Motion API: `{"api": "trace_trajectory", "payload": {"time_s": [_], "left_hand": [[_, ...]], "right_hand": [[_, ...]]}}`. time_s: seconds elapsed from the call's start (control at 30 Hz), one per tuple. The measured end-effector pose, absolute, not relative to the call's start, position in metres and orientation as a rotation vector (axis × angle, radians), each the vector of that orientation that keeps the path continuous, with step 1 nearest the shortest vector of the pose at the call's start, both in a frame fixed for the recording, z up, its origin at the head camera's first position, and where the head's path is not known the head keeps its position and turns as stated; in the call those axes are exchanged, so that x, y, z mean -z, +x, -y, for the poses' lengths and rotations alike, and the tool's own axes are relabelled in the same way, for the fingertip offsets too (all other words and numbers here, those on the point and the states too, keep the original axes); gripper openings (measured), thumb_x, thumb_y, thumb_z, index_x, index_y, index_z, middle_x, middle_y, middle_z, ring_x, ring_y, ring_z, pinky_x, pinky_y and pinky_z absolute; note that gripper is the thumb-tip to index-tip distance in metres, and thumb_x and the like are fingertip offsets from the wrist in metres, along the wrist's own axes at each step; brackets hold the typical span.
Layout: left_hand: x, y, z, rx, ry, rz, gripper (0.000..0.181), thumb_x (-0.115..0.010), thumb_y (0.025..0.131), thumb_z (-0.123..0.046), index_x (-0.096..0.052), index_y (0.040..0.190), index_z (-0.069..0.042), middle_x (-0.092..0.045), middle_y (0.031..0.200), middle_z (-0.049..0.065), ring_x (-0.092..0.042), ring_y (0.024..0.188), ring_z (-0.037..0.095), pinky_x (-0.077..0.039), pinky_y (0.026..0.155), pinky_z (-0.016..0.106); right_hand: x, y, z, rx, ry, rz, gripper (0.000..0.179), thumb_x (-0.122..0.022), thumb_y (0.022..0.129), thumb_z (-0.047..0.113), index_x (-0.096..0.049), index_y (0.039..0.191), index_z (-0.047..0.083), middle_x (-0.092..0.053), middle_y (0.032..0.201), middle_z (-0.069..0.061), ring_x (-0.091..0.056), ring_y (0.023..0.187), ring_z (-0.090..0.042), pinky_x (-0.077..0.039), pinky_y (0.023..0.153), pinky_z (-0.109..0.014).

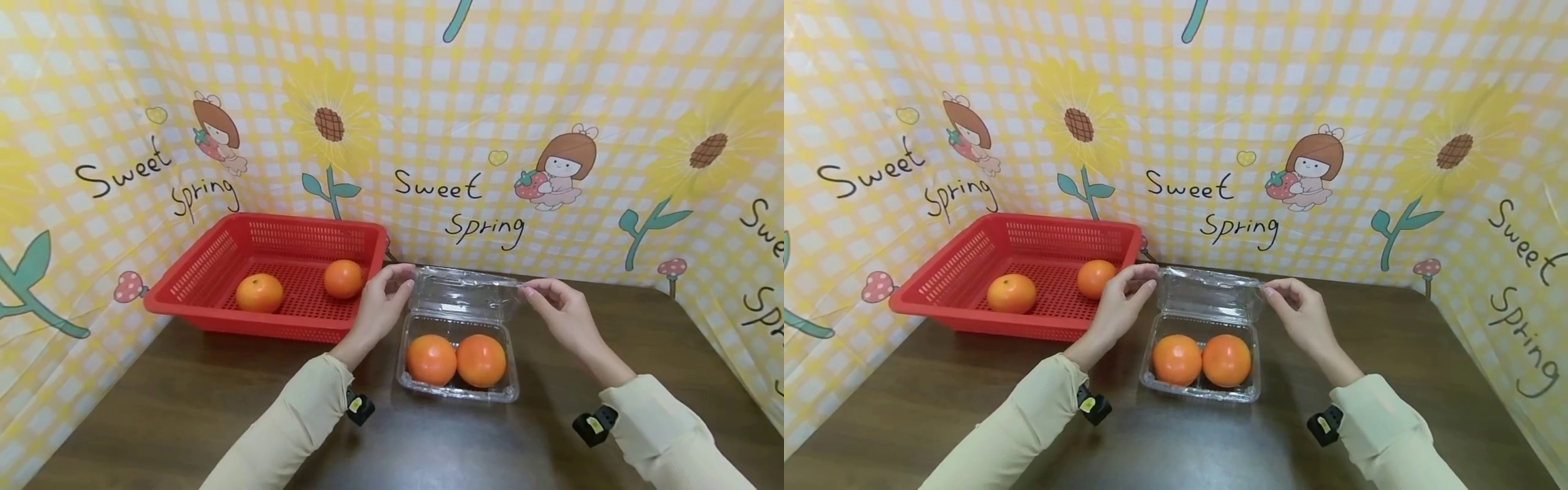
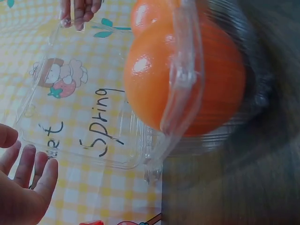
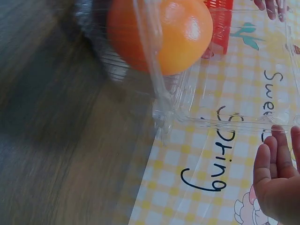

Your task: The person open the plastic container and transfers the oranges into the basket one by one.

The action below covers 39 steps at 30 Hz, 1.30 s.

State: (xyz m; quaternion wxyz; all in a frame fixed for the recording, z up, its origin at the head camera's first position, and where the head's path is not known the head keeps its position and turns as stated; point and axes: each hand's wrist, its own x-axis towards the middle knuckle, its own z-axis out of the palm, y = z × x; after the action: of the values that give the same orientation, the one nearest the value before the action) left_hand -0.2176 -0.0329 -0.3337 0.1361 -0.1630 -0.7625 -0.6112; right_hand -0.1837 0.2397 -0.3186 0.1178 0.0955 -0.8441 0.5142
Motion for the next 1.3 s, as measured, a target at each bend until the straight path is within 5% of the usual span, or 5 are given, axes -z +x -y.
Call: {"api": "trace_trajectory", "payload": {"time_s": [0.17, 0.6, 0.77, 1.03, 1.3], "left_hand": [[0.335, -0.225, 0.028, 1.83, -0.418, 2.181, 0.028, -0.053, 0.086, -0.005, -0.056, 0.114, -0.002, -0.058, 0.109, 0.014, -0.055, 0.095, 0.024, -0.045, 0.084, 0.035], [0.332, -0.242, 0.02, 1.887, -0.295, 2.176, 0.032, -0.052, 0.087, -0.004, -0.053, 0.119, -0.003, -0.056, 0.114, 0.012, -0.053, 0.101, 0.022, -0.042, 0.088, 0.032], [0.333, -0.246, 0.018, 1.912, -0.303, 2.155, 0.033, -0.052, 0.086, -0.003, -0.053, 0.119, 0.0, -0.056, 0.114, 0.015, -0.052, 0.103, 0.026, -0.042, 0.088, 0.032], [0.337, -0.256, 0.018, 1.924, -0.259, 2.135, 0.034, -0.056, 0.084, -0.003, -0.054, 0.117, 0.001, -0.058, 0.112, 0.015, -0.055, 0.101, 0.024, -0.043, 0.087, 0.03], [0.339, -0.262, 0.018, 1.96, -0.219, 2.143, 0.034, -0.056, 0.084, -0.003, -0.053, 0.118, 0.001, -0.057, 0.114, 0.016, -0.055, 0.103, 0.024, -0.044, 0.086, 0.03]], "right_hand": [[0.318, -0.193, -0.239, -1.576, 0.201, 2.442, 0.038, -0.052, 0.089, 0.028, -0.053, 0.108, -0.005, -0.062, 0.095, 0.005, -0.057, 0.086, -0.005, -0.046, 0.07, -0.015], [0.314, -0.214, -0.234, -1.64, 0.096, 2.454, 0.036, -0.05, 0.091, 0.024, -0.05, 0.116, -0.002, -0.057, 0.11, -0.011, -0.055, 0.092, -0.01, -0.046, 0.072, -0.017], [0.317, -0.219, -0.235, -1.658, 0.08, 2.459, 0.035, -0.048, 0.092, 0.021, -0.048, 0.118, -0.002, -0.058, 0.106, -0.003, -0.055, 0.089, -0.004, -0.047, 0.076, -0.023], [0.315, -0.227, -0.233, -1.673, 0.033, 2.481, 0.035, -0.046, 0.093, 0.02, -0.048, 0.12, -0.001, -0.054, 0.116, -0.018, -0.054, 0.088, -0.004, -0.047, 0.075, -0.022], [0.32, -0.235, -0.235, -1.751, 0.005, 2.443, 0.036, -0.047, 0.092, 0.018, -0.046, 0.122, -0.001, -0.059, 0.105, -0.002, -0.055, 0.087, -0.003, -0.047, 0.075, -0.021]]}}
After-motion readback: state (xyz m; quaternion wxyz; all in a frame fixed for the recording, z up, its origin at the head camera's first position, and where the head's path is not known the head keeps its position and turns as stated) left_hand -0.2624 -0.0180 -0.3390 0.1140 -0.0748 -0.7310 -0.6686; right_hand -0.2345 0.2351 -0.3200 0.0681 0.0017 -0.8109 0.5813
